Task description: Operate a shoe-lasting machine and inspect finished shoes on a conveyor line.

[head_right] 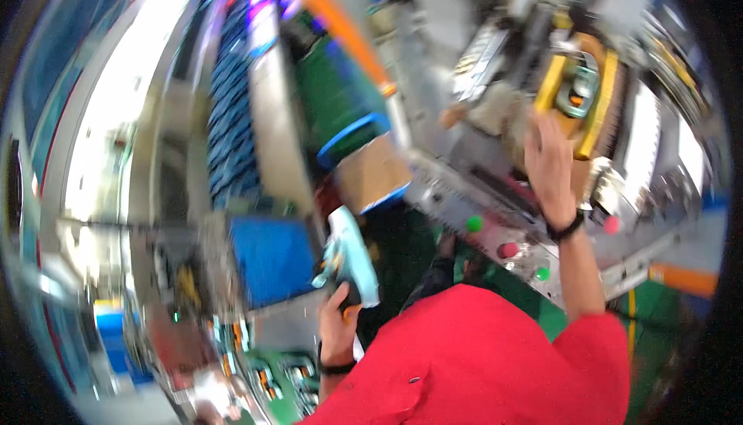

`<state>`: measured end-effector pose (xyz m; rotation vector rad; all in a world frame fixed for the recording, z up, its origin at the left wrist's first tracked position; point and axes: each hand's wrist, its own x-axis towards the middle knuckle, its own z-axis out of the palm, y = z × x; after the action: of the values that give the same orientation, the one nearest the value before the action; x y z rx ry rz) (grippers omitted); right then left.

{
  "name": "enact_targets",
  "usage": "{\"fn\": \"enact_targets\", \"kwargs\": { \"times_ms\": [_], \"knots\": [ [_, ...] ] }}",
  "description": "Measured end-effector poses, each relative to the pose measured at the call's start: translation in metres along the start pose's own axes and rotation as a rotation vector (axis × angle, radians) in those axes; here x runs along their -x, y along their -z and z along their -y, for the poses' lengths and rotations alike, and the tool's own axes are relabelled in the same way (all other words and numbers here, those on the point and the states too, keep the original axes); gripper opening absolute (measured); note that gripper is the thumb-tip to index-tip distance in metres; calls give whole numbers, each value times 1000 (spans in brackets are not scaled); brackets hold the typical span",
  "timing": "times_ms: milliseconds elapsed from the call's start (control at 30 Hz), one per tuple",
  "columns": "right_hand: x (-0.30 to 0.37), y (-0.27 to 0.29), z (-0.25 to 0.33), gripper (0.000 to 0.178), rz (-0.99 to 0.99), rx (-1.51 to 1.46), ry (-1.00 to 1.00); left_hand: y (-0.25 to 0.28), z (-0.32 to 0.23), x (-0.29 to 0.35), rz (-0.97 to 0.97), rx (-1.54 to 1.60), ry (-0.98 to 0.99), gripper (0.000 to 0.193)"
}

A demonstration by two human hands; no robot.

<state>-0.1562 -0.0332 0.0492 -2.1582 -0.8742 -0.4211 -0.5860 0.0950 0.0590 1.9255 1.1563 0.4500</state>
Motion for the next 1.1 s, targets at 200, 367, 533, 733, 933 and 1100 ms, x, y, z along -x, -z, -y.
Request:
{"fn": "enact_targets", "kwargs": {
  "times_ms": [200, 367, 533, 733, 933, 1100],
  "knots": [
    [137, -114, 16, 10, 443, -119, 129, -7, -14, 42, -108, 956, 630, 25],
    [163, -176, -29, 11, 482, -108, 277, 6, 37, 95, -323, 1011, 649, 21],
    [158, -181, -38, 16, 524, -34, 257, 30, 118, 135, -796, 1253, 828, 22],
    [55, -191, 147, 24, 518, -467, 271, 90, 279, 172, -1192, 1206, 888, 26],
    [-15, -149, 468, 22, 352, -628, 847, 168, 427, 182, -1491, 856, 829, 23],
    [-8, -151, 674, 17, 376, -621, 997, 165, 563, 197, -1286, 379, 933, 59]
  ]
}}
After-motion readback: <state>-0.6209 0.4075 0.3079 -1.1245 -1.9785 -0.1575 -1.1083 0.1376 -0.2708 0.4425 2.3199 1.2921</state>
